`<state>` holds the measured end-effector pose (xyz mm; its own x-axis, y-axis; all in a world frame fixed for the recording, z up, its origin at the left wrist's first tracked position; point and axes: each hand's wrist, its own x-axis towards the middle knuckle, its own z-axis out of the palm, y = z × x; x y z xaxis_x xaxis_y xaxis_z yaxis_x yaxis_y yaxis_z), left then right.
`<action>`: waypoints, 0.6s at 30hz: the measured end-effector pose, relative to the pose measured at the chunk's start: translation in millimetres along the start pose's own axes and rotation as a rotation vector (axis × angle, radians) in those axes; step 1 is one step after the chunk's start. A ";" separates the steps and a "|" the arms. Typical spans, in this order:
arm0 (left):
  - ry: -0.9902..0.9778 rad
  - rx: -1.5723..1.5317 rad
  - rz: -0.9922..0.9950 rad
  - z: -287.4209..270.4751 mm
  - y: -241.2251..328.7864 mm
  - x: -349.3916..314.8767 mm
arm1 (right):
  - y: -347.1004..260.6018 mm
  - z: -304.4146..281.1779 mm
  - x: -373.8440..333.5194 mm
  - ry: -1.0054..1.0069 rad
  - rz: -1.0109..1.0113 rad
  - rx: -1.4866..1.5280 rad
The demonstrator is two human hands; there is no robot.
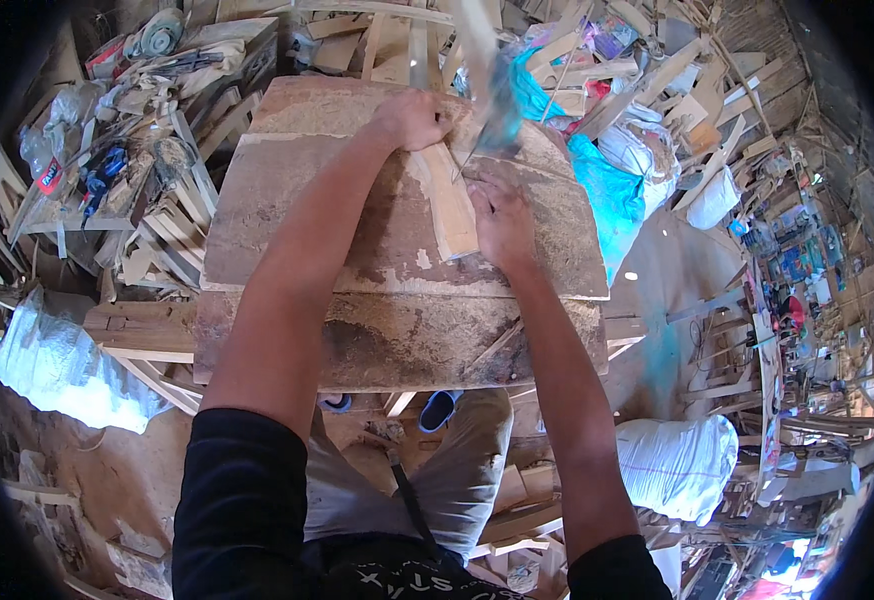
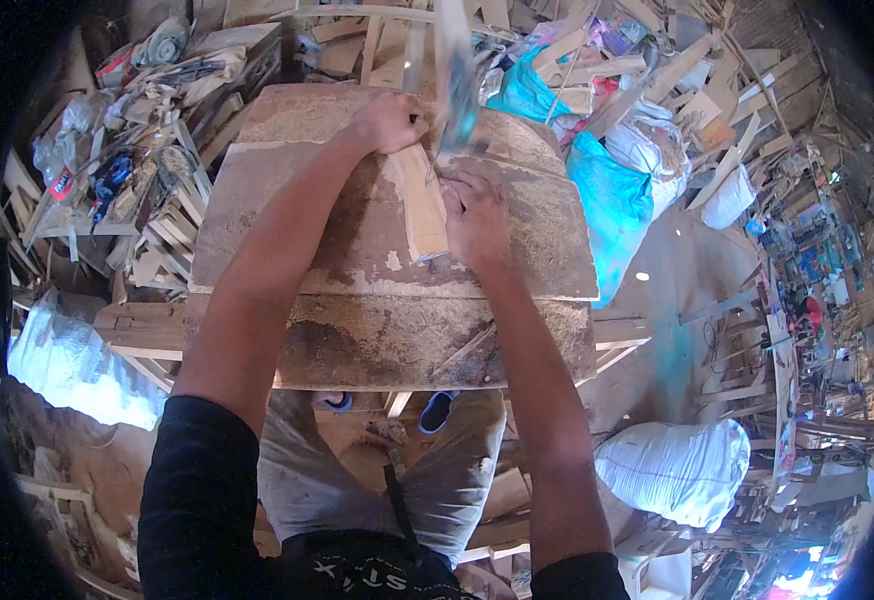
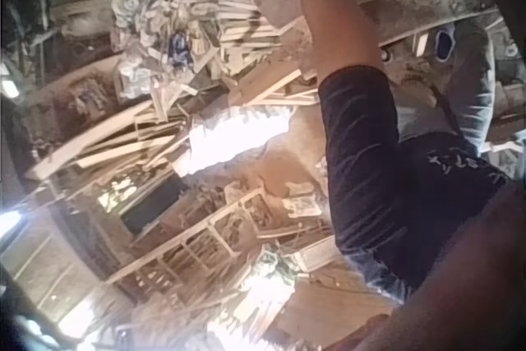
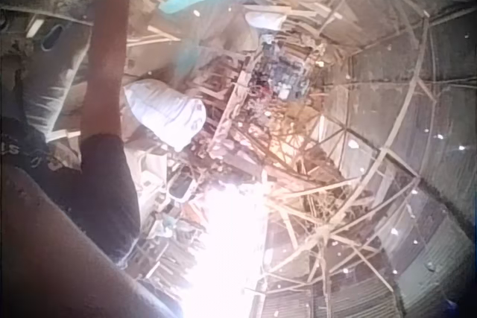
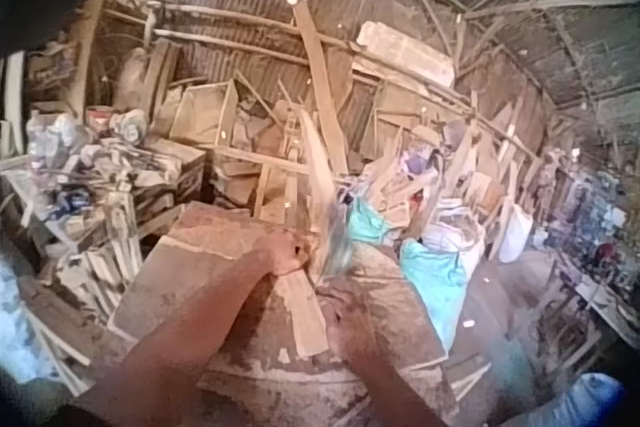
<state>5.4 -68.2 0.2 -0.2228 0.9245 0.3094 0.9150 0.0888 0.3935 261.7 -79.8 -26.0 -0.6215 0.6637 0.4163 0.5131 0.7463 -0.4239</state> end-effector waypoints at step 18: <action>-0.041 -0.046 0.061 -2.7 2.3 8.5 | 13.6 14.6 6.1 0.046 -0.013 -0.106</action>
<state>4.7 -61.1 6.0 -0.1520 0.9422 0.2986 0.9100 0.0156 0.4142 256.3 -66.4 -41.0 -0.6020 0.6536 0.4587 0.5665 0.7544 -0.3316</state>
